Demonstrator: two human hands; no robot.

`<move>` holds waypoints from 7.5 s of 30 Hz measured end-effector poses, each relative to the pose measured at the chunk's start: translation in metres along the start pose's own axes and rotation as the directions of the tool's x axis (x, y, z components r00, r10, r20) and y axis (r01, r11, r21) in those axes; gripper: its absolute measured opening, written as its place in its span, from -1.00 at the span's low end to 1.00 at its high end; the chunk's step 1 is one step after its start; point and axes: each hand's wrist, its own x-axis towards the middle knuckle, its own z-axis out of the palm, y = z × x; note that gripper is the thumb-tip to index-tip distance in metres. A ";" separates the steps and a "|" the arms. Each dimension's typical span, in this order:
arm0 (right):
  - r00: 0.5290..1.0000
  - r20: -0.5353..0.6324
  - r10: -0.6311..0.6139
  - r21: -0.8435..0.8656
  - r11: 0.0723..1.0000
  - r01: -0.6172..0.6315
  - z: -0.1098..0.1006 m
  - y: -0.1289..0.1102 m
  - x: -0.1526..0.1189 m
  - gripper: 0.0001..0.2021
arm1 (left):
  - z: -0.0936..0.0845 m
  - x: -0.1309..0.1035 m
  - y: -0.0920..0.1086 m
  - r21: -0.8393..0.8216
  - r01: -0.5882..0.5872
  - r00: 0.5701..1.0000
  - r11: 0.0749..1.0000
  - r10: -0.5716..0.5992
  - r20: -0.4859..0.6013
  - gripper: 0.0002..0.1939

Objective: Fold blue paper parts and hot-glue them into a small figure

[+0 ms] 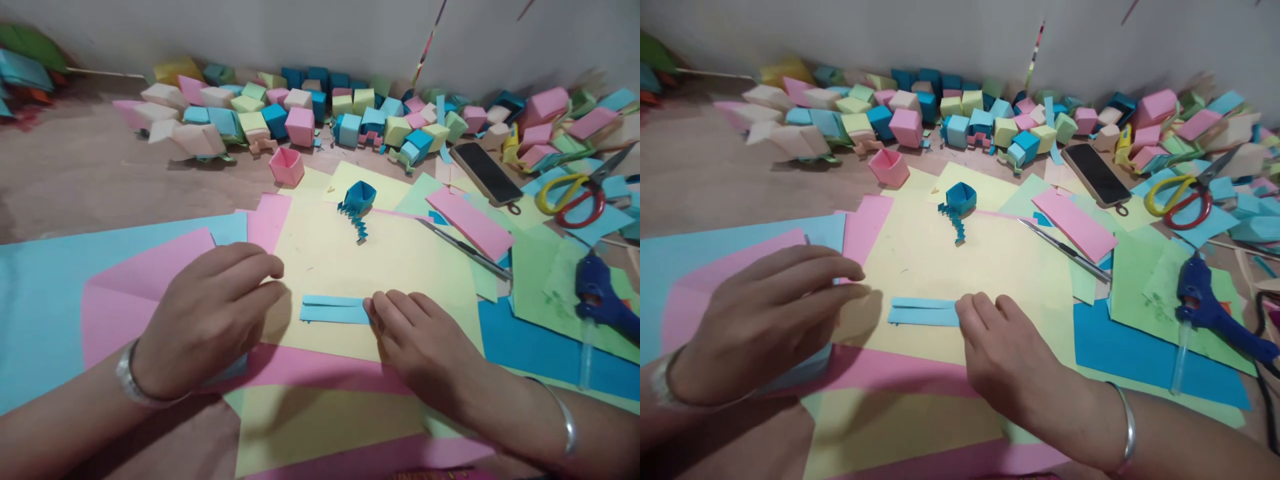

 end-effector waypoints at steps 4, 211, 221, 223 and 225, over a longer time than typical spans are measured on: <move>1.000 -0.004 -0.006 0.006 1.000 0.006 -0.001 0.002 0.001 -0.83 | 0.014 0.026 0.012 -0.184 0.180 0.975 0.966 -0.152 0.160 -0.79; 0.776 -0.597 0.203 0.418 0.904 0.085 0.010 0.030 0.088 -0.72 | 0.008 0.035 0.004 -0.870 0.474 0.746 0.133 -0.586 0.317 -0.82; 0.771 -0.596 0.223 0.413 0.909 0.056 0.011 0.027 0.088 -0.74 | 0.011 0.033 0.006 -0.842 0.470 0.765 0.264 -0.597 0.240 -0.83; 0.769 -0.608 0.197 0.384 0.921 0.068 0.011 0.027 0.087 -0.75 | 0.012 0.034 0.005 -0.826 0.496 0.740 0.267 -0.628 0.241 -0.91; 0.757 -0.628 0.180 0.383 0.918 0.100 0.009 0.028 0.087 -0.80 | 0.013 0.034 0.004 -0.840 0.490 0.711 0.233 -0.665 0.230 -0.95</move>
